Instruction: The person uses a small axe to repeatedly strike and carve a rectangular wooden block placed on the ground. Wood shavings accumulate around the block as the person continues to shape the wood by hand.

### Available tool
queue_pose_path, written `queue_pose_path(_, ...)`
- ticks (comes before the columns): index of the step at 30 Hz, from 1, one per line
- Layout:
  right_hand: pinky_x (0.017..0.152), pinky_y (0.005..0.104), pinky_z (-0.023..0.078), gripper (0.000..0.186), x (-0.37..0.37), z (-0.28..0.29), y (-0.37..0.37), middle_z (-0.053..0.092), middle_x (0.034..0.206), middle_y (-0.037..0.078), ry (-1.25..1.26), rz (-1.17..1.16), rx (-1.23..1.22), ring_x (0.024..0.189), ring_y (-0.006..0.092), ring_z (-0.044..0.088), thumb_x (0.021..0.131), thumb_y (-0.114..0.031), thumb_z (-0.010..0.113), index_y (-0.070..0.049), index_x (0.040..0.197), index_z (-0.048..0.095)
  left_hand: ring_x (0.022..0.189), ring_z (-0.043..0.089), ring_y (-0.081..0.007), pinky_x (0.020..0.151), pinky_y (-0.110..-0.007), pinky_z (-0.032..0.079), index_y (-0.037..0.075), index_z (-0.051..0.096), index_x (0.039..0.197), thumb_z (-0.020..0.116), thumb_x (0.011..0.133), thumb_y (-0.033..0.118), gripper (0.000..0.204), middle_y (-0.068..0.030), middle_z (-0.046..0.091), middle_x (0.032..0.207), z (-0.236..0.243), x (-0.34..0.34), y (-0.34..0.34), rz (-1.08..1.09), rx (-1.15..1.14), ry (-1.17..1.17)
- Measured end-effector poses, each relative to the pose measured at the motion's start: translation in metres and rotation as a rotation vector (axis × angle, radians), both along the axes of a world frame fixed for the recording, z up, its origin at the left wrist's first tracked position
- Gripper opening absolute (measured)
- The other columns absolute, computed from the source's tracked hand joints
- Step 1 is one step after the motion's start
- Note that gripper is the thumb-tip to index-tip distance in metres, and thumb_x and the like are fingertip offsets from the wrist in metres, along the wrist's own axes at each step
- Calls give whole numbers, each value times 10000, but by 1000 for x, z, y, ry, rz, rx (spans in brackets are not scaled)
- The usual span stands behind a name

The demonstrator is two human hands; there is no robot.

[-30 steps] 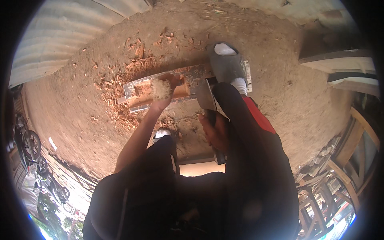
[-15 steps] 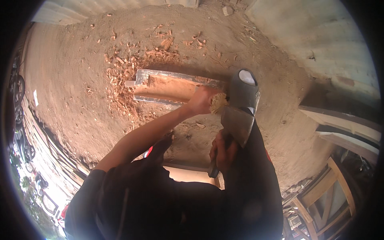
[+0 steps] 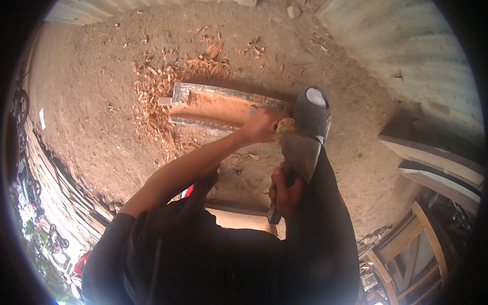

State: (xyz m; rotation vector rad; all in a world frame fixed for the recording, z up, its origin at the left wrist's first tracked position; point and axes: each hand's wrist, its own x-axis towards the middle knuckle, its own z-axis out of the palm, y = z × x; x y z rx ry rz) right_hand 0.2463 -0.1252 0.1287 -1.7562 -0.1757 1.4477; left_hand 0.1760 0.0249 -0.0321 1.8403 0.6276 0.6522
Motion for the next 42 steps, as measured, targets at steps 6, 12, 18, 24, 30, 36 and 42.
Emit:
queue_pose_path(6, 417, 287, 376, 145, -3, -6, 3, 481, 679, 30, -34, -31, -23, 445, 111, 443, 978, -103, 588, -58, 1051, 471, 748, 674, -368, 653, -459, 527, 101, 704, 915, 762, 711, 206, 236, -141, 679, 764, -4, 3, -5, 0, 20, -26)
queue_pose_path(12, 411, 291, 383, 168, -10, -17, -2, 477, 674, 36, -64, -69, 139, 443, 120, 456, 976, -101, 590, -46, 1082, 472, 725, 671, -367, 635, -456, 529, 102, 686, 873, 775, 694, 209, 226, -136, 674, 755, -7, 2, -4, 55, 7, -42)
queue_pose_path(18, 398, 293, 374, 152, -3, -11, 3, 478, 697, 47, -41, -95, 122, 431, 125, 445, 973, -88, 575, -49, 1070, 465, 724, 665, -374, 640, -448, 526, 96, 685, 876, 785, 698, 228, 243, -148, 666, 740, -6, 6, -5, 59, 33, 17)
queue_pose_path(24, 395, 285, 355, 151, 5, -8, 1, 473, 671, 41, -30, -28, 34, 435, 118, 440, 987, -131, 593, -53, 1051, 480, 728, 666, -375, 648, -449, 530, 93, 705, 917, 787, 698, 218, 265, -156, 674, 752, -6, 7, -7, 60, 25, -25)
queue_pose_path(30, 412, 297, 372, 152, 2, -15, 5, 461, 657, 35, 48, -69, 2, 442, 125, 438, 994, -149, 596, -56, 1040, 484, 729, 663, -383, 635, -460, 521, 96, 703, 928, 742, 683, 138, 252, -162, 669, 749, -1, 8, -5, 28, -4, -34)
queue_pose_path(36, 422, 312, 385, 146, -6, -14, 6, 465, 676, 37, -2, -166, 64, 458, 143, 440, 998, -152, 587, -58, 1036, 483, 727, 658, -388, 613, -469, 508, 100, 689, 907, 695, 648, 70, 261, -160, 659, 736, -9, 9, -6, 40, 20, 37)
queue_pose_path(42, 411, 312, 378, 162, 5, -16, 2, 457, 689, 38, -16, -144, 72, 460, 144, 441, 995, -161, 588, -63, 1051, 472, 735, 658, -387, 632, -471, 514, 103, 686, 915, 696, 638, 65, 280, -152, 661, 736, -11, 13, -6, 49, 14, 57)
